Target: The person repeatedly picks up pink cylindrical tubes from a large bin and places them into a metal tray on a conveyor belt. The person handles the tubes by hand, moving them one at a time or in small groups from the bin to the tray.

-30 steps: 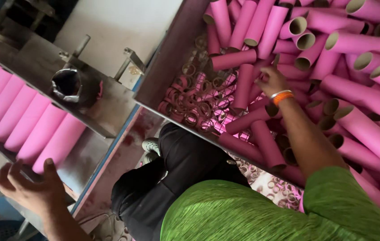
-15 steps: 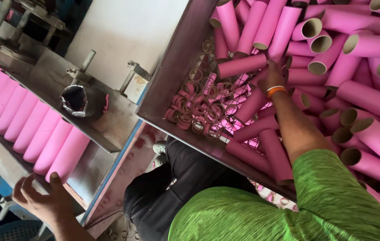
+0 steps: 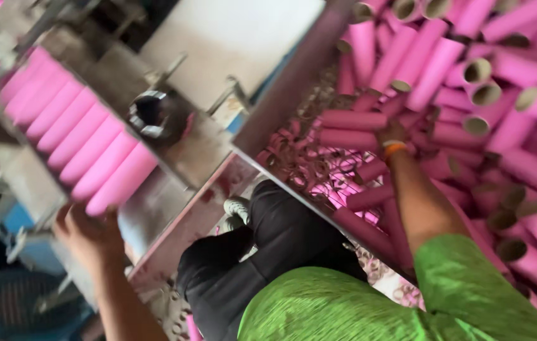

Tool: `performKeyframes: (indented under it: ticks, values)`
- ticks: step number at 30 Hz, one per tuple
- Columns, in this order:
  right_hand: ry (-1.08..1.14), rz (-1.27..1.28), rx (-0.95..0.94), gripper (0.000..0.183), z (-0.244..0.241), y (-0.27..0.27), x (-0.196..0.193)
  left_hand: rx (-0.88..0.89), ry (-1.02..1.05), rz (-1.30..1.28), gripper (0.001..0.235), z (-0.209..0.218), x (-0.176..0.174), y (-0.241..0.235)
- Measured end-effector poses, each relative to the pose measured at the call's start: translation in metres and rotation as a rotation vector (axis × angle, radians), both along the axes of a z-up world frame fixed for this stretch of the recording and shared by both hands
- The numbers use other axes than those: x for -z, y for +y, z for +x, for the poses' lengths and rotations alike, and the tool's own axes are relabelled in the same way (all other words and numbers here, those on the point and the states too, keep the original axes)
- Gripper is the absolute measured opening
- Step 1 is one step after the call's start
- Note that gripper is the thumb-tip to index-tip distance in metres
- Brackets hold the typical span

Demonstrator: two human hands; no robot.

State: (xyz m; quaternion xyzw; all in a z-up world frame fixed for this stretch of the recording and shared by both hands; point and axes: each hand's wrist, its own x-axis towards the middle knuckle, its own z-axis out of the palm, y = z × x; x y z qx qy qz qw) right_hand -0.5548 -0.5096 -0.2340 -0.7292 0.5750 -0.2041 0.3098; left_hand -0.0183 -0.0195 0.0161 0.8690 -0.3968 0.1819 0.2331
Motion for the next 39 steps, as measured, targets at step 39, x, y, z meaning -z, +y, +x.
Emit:
performKeyframes:
  ticks: [39]
  values:
    - [-0.335,-0.287,-0.540,0.020,0.225,0.102,-0.235,0.235,0.012,0.310,0.057,-0.024,-0.006,-0.037]
